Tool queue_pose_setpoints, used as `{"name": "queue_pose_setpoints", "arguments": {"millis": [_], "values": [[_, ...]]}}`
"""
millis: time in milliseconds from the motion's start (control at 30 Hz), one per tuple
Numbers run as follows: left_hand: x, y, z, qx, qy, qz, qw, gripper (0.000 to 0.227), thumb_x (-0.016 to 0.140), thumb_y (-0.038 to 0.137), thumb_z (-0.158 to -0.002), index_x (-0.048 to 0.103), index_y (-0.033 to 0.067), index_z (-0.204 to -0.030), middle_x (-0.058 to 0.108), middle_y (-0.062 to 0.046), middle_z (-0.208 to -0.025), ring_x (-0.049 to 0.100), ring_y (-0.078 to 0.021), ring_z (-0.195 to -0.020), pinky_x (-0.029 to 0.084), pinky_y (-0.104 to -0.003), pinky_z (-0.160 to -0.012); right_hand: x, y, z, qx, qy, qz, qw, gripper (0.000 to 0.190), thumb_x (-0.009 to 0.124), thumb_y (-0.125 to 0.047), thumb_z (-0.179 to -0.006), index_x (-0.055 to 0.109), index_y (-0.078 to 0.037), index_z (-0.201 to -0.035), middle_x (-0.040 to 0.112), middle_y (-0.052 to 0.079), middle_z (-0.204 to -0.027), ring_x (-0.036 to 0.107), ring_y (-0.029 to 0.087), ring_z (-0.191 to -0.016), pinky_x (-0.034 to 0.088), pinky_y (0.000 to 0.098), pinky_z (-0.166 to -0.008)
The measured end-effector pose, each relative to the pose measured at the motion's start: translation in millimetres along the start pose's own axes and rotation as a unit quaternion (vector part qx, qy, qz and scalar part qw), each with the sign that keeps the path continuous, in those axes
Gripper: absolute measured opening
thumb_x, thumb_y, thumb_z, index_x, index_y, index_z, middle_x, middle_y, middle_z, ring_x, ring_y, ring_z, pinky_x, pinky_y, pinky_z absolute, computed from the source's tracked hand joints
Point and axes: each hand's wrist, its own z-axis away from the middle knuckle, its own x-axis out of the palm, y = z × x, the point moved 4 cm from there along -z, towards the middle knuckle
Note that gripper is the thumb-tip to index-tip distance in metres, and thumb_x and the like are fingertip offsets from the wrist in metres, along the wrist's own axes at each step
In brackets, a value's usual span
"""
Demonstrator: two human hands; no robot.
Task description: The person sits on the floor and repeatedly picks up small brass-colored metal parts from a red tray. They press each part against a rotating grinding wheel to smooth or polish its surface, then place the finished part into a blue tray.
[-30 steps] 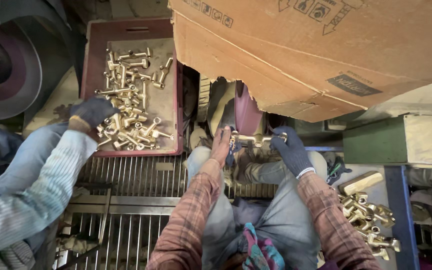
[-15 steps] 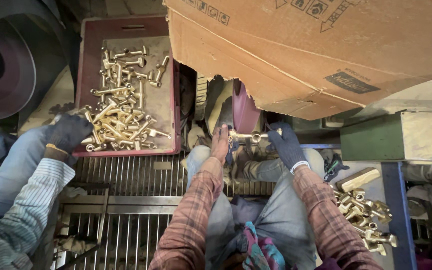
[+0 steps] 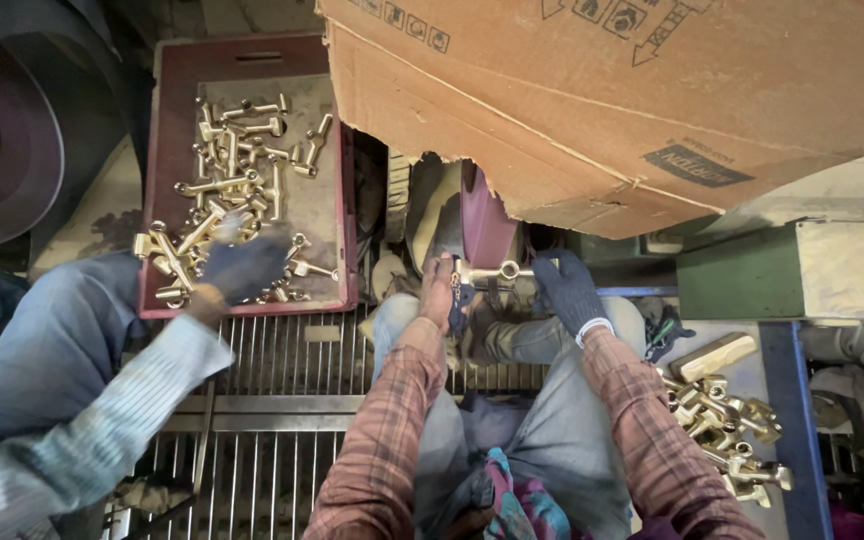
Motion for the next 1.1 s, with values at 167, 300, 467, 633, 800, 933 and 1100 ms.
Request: {"name": "queue_pose_setpoints", "arguments": {"millis": [167, 300, 467, 633, 800, 933, 1100], "values": [[-3.7, -8.2, -4.2, -0.045, -0.002, 0.050, 0.998, 0.028, 0.054, 0.043, -0.104, 0.053, 0.0159, -0.108, 0.059, -0.005, -0.070, 0.055, -0.0166, -0.048, 0.038, -0.031, -0.035, 0.4, -0.7, -0.4, 0.015, -0.009, 0.009, 1.000, 0.037, 0.063, -0.032, -0.097, 0.060, 0.005, -0.104, 0.056, 0.007, -0.072, 0.052, 0.016, -0.053, 0.048, 0.0344, -0.050], [-7.7, -20.0, -11.5, -0.042, -0.045, 0.081, 0.995, 0.027, 0.054, 0.043, -0.105, 0.052, 0.0156, -0.104, 0.060, -0.008, -0.072, 0.057, -0.0180, -0.050, 0.039, -0.032, -0.035, 0.8, -2.6, 0.7, 0.064, -0.002, 0.003, 0.998, 0.037, 0.062, -0.037, -0.092, 0.063, -0.003, -0.103, 0.056, 0.003, -0.071, 0.052, 0.013, -0.052, 0.053, 0.0339, -0.049], [-8.2, -32.3, -19.5, -0.042, -0.107, 0.178, 0.977, 0.026, 0.052, 0.037, -0.106, 0.054, 0.0118, -0.104, 0.061, -0.008, -0.077, 0.057, -0.0190, -0.053, 0.039, -0.032, -0.037, 3.7, -6.6, 0.6, 0.086, 0.000, 0.005, 0.996, 0.041, 0.063, -0.040, -0.092, 0.064, 0.000, -0.101, 0.056, 0.004, -0.070, 0.051, 0.014, -0.050, 0.052, 0.0340, -0.048], [-14.2, -43.1, -27.6, -0.048, -0.102, 0.146, 0.983, 0.024, 0.049, 0.033, -0.104, 0.055, 0.0102, -0.102, 0.061, -0.011, -0.074, 0.056, -0.0216, -0.051, 0.040, -0.031, -0.037, 0.7, -0.4, -3.6, 0.109, -0.001, -0.007, 0.994, 0.042, 0.063, -0.039, -0.092, 0.061, 0.002, -0.094, 0.052, 0.006, -0.066, 0.046, 0.016, -0.047, 0.048, 0.0351, -0.046], [-20.8, -57.4, -34.9, -0.100, -0.124, 0.145, 0.977, 0.025, 0.047, 0.035, -0.104, 0.055, 0.0114, -0.104, 0.060, -0.011, -0.075, 0.059, -0.0229, -0.055, 0.042, -0.031, -0.041, -1.0, 0.7, -12.5, 0.085, -0.022, 0.065, 0.994, 0.033, 0.059, -0.033, -0.092, 0.069, -0.003, -0.099, 0.053, 0.006, -0.067, 0.046, 0.018, -0.047, 0.046, 0.0371, -0.047], [-24.5, -69.2, -43.1, -0.115, -0.133, 0.161, 0.971, 0.026, 0.046, 0.036, -0.104, 0.056, 0.0126, -0.104, 0.061, -0.010, -0.076, 0.059, -0.0228, -0.057, 0.042, -0.031, -0.041, 0.0, 2.8, -17.2, 0.117, -0.034, 0.041, 0.992, 0.032, 0.058, -0.033, -0.091, 0.073, -0.007, -0.103, 0.050, 0.008, -0.065, 0.044, 0.018, -0.047, 0.047, 0.0374, -0.048], [-32.1, -83.2, -52.7, -0.115, -0.133, 0.172, 0.969, 0.028, 0.045, 0.038, -0.104, 0.056, 0.0119, -0.103, 0.063, -0.010, -0.077, 0.059, -0.0228, -0.059, 0.043, -0.032, -0.043, -3.3, 14.7, -26.2, 0.147, -0.019, 0.023, 0.989, 0.033, 0.063, -0.034, -0.087, 0.072, -0.006, -0.100, 0.058, 0.008, -0.068, 0.047, 0.018, -0.047, 0.049, 0.0387, -0.050]]}}
